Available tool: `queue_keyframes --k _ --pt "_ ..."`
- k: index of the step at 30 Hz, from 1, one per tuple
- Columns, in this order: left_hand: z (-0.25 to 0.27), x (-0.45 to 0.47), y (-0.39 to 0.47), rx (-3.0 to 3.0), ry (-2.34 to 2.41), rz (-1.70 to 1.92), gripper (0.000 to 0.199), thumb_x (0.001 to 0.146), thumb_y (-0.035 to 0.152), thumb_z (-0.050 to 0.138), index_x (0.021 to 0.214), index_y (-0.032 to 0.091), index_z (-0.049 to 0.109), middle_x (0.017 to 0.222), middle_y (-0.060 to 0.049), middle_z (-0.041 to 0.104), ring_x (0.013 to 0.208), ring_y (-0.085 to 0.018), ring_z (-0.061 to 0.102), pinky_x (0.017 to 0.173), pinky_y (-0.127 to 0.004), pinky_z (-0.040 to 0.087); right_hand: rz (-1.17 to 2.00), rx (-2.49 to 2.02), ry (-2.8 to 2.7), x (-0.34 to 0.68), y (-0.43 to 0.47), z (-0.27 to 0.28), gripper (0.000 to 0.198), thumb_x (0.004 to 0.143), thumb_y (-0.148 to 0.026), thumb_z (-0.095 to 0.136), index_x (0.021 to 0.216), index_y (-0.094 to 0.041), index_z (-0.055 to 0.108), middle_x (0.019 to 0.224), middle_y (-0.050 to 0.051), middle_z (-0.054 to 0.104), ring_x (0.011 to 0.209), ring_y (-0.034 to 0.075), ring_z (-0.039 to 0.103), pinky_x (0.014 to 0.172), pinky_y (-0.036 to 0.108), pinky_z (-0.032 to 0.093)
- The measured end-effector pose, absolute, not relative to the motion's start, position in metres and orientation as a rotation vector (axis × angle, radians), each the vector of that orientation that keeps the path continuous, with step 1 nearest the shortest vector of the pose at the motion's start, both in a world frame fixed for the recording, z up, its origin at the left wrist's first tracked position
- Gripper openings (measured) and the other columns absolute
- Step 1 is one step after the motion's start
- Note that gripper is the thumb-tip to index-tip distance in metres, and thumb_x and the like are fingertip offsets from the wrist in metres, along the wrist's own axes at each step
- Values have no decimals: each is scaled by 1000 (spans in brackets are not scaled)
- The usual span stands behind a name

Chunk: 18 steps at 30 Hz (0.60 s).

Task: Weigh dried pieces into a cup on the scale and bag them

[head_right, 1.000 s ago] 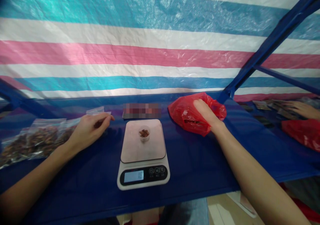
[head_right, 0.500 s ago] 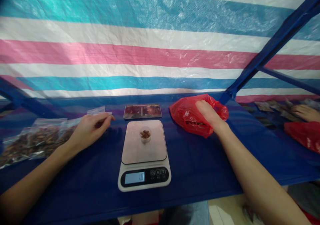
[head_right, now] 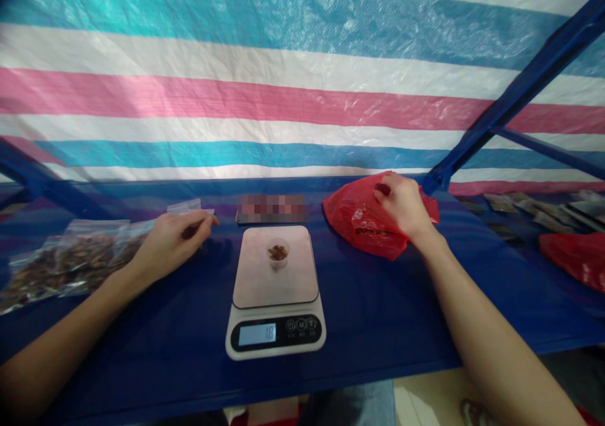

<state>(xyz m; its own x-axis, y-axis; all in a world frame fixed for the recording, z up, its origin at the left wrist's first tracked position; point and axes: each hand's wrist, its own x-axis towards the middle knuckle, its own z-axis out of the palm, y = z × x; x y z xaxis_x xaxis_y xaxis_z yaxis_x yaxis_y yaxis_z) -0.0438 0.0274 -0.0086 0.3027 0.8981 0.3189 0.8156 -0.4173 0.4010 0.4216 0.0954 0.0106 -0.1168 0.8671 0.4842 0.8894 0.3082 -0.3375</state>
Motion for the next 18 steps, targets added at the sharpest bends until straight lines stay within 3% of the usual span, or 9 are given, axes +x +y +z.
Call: queue_keyframes --k 4,8,18 --pt "-9 -44 28 2402 1592 741 30 100 30 48 87 20 73 66 1 71 60 -15 64 60 -26 39 58 -1562 -1823 419 85 22 11 81 -30 68 76 -20 68 76 9 73 68 21 63 68 33 48" --pt "-10 -44 28 2404 1589 743 30 100 30 48 86 20 72 66 1 70 59 -14 63 60 -26 38 148 -1487 -1702 420 76 32 16 79 -32 79 86 -18 78 94 12 82 84 23 73 82 34 55" --pt "-11 -45 29 2420 1578 769 28 100 28 49 86 20 72 65 1 70 57 -14 62 59 -26 38 -3 -1416 -1825 429 55 54 22 84 -37 76 93 -19 83 98 13 83 88 27 76 83 39 57"
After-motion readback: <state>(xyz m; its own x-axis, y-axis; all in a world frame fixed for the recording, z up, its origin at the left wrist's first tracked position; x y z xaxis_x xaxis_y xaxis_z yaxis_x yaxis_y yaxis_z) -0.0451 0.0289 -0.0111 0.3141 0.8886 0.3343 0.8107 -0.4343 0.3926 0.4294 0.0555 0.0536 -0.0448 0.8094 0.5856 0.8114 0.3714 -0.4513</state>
